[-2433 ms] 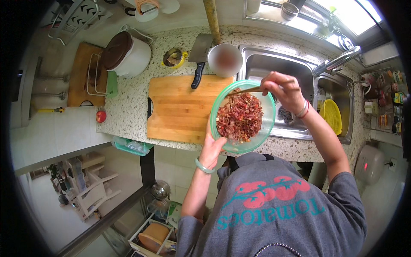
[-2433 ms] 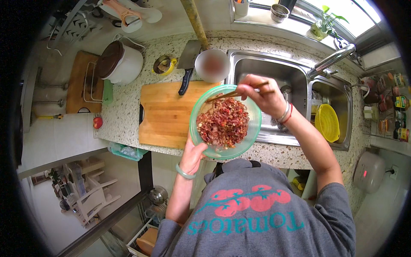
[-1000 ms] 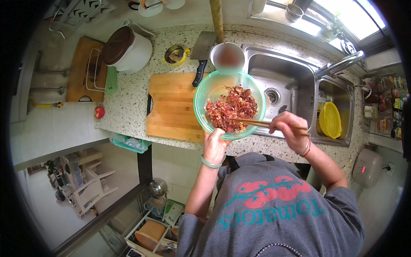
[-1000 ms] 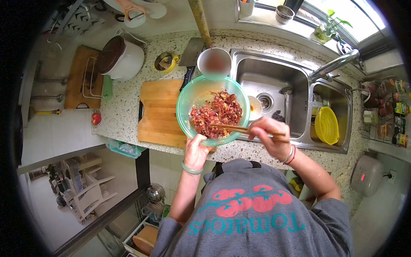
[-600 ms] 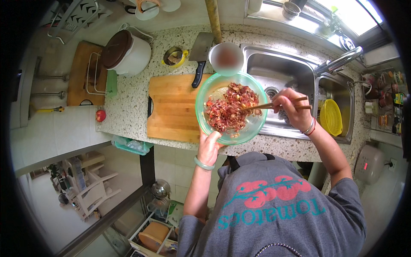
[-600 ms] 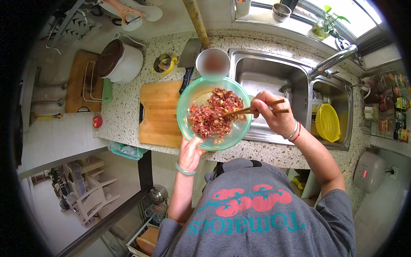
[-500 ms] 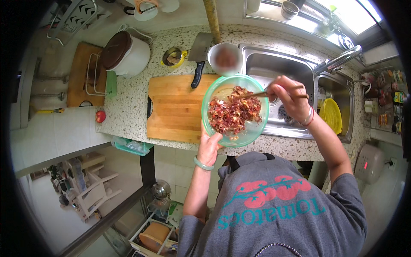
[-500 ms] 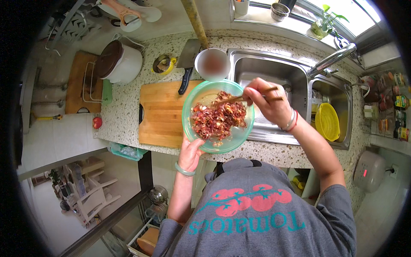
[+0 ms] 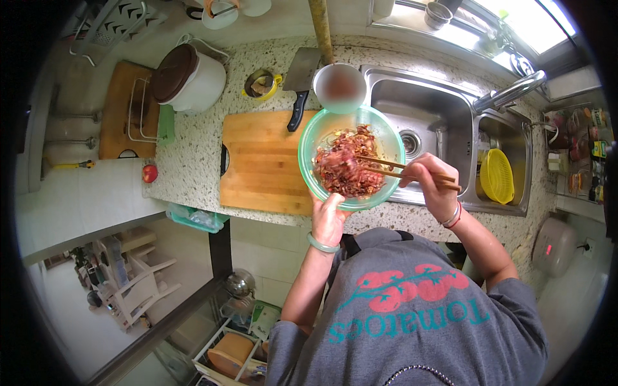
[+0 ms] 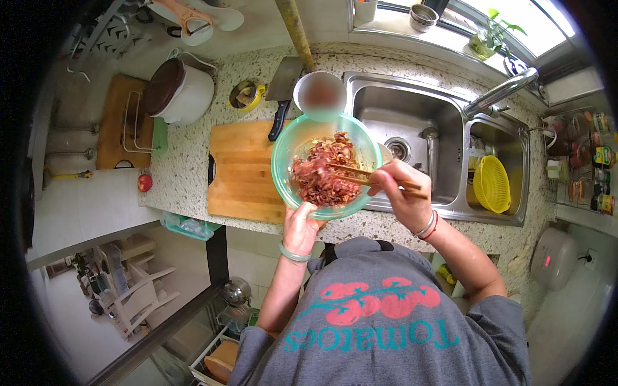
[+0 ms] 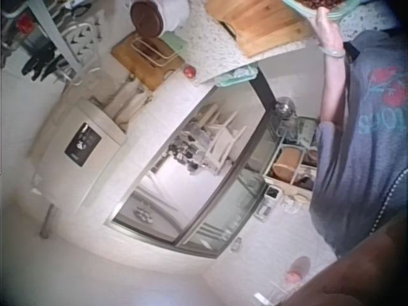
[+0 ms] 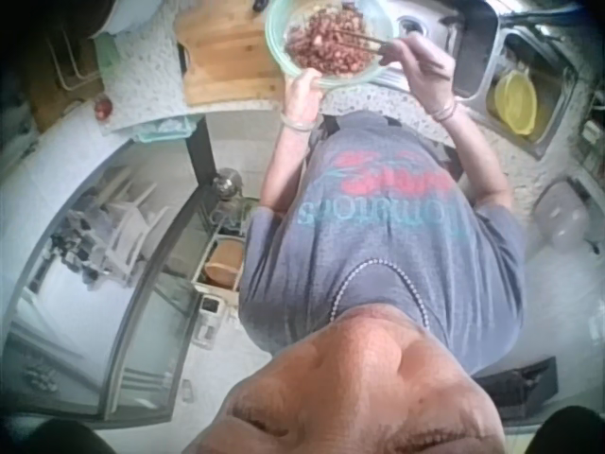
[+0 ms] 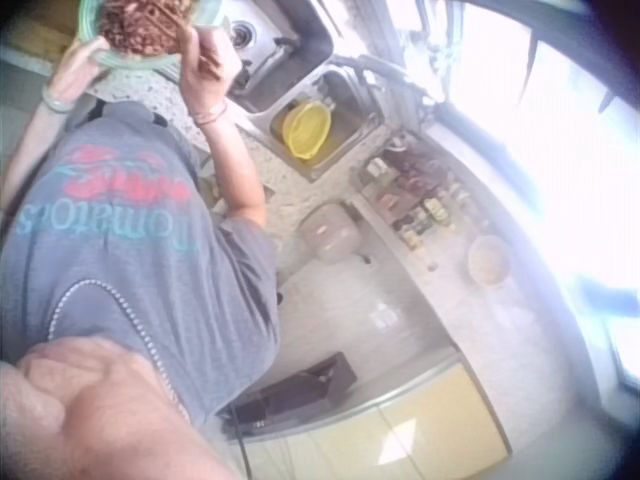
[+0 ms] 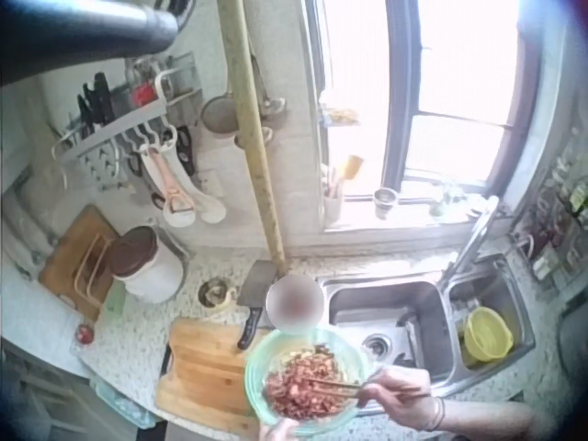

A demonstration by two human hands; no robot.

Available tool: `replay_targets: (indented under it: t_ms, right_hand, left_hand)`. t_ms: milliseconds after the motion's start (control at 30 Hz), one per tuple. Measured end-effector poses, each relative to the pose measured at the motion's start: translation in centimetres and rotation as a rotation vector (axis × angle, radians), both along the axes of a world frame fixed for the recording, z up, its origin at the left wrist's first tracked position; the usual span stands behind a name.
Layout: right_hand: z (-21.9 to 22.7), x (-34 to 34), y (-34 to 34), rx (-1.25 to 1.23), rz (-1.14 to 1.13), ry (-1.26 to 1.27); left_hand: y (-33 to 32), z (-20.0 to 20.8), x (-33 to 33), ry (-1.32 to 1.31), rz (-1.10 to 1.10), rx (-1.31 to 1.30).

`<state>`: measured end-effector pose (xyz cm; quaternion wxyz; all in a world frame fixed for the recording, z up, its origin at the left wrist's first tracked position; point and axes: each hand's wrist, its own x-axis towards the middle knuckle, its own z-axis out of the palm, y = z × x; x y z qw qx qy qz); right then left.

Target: The person prepares a dish by adding sauces to a bowl of chopped ingredients, stir-frying sliced vegetables in a wok, and mixing ground meat with seasonings. They retrieve a container from the refrigerator and place it back inside, then combine the seasoned meat with the chopped ingredients using chopsticks.

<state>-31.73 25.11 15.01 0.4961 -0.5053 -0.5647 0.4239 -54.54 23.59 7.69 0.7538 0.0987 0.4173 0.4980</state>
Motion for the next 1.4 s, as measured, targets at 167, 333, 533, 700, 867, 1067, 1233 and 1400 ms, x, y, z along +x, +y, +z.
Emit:
replay_targets:
  t_ms: [167, 333, 533, 700, 867, 1067, 1233, 1400]
  right_hand:
    - [1.8, -2.9, 0.9, 0.246, 0.066, -0.237]
    - [-1.5, -1.6, -0.1, 0.148, 0.178, -0.222]
    - [1.0, 3.3, 2.1, -0.044, 0.016, 0.125]
    - [-0.8, 4.7, 3.9, -0.025, -0.056, 0.006]
    - [-2.3, 3.5, 2.9, -0.164, 0.081, 0.098]
    - [1.1, 2.8, -1.3, 0.185, 0.268, -0.129]
    - [-1.1, 1.0, 0.7, 0.212, 0.379, -0.291]
    - [2.7, 1.4, 3.4, 0.180, 0.310, -0.098]
  left_hand:
    - [0.2, 1.1, 1.1, 0.033, -0.040, 0.069]
    - [0.0, 0.9, 0.0, -0.086, -0.042, 0.008]
    - [-0.4, 0.8, -1.3, -0.015, -0.118, 0.040]
    - [-0.2, 1.4, -1.3, -0.024, -0.161, 0.060]
    - [0.5, 1.7, -1.1, -0.021, -0.187, 0.045]
    - [0.6, 1.0, -2.3, -0.128, -0.155, 0.019]
    - [1.0, 1.3, -1.8, -0.111, -0.197, 0.030]
    - [0.7, 1.4, -2.0, 0.092, -0.220, 0.110]
